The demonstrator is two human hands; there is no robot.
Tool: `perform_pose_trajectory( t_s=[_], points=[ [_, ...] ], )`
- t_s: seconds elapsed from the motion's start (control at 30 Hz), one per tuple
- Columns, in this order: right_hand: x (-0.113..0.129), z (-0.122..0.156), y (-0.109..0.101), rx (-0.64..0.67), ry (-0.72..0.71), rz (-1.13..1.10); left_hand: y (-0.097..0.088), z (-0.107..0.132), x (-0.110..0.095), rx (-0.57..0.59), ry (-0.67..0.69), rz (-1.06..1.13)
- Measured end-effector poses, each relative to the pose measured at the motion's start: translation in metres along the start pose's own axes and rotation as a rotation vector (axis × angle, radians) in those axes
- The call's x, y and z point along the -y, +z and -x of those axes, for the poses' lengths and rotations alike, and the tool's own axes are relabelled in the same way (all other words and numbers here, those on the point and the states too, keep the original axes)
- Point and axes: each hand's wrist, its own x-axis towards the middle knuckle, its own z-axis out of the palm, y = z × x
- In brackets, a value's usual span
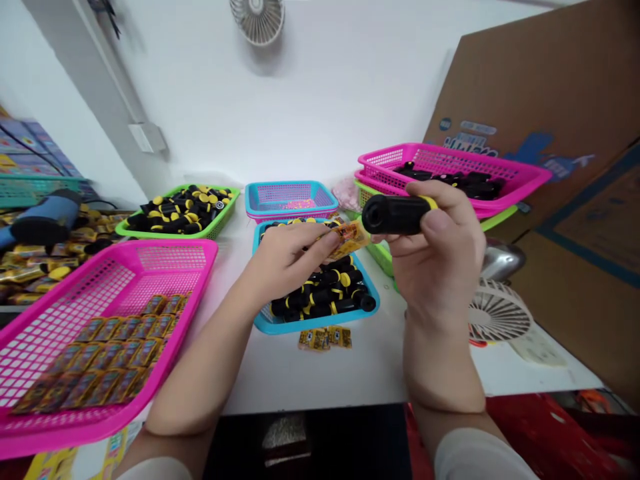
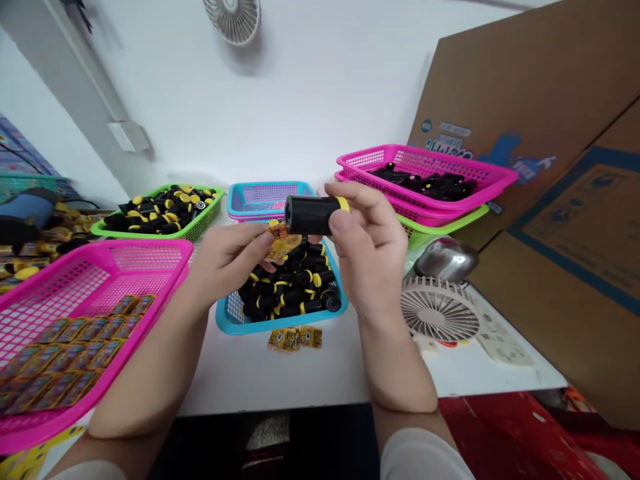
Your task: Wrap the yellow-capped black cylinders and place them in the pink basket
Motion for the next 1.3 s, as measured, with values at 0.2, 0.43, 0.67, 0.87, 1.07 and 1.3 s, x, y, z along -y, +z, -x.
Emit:
perform_pose_trajectory(
  t_s=[0.2, 0.43, 0.67, 0.87, 1.07, 1.3],
  points=[
    [0.001, 0.003, -0.003, 0.094, -0.087, 0.118, 0.004, 0.005, 0.008, -0.126, 0.035, 0.135],
    [0.001, 0.005, 0.001, 0.118, -0.202, 0.15, 0.007, 0.007, 0.008, -0.214, -0.035, 0.17],
    [-0.004, 0.005, 0.004, 0.193, -0.2, 0.188, 0.009, 0.012, 0.004, -0.317, -0.155, 0.287],
    [-0.006, 0.002, 0.003, 0.181, 0.065, 0.113, 0.0, 0.01, 0.0, -0.244, -0.146, 0.089],
    [-0.009, -0.004, 0.004, 0.186, 0.195, 0.001, 0.0, 0.012, 0.001, -0.257, -0.034, -0.046],
    [-0.008, -0.002, 0.0, 0.214, 0.144, 0.029, 0.002, 0.015, 0.002, -0.331, 0.025, -0.217]
  ],
)
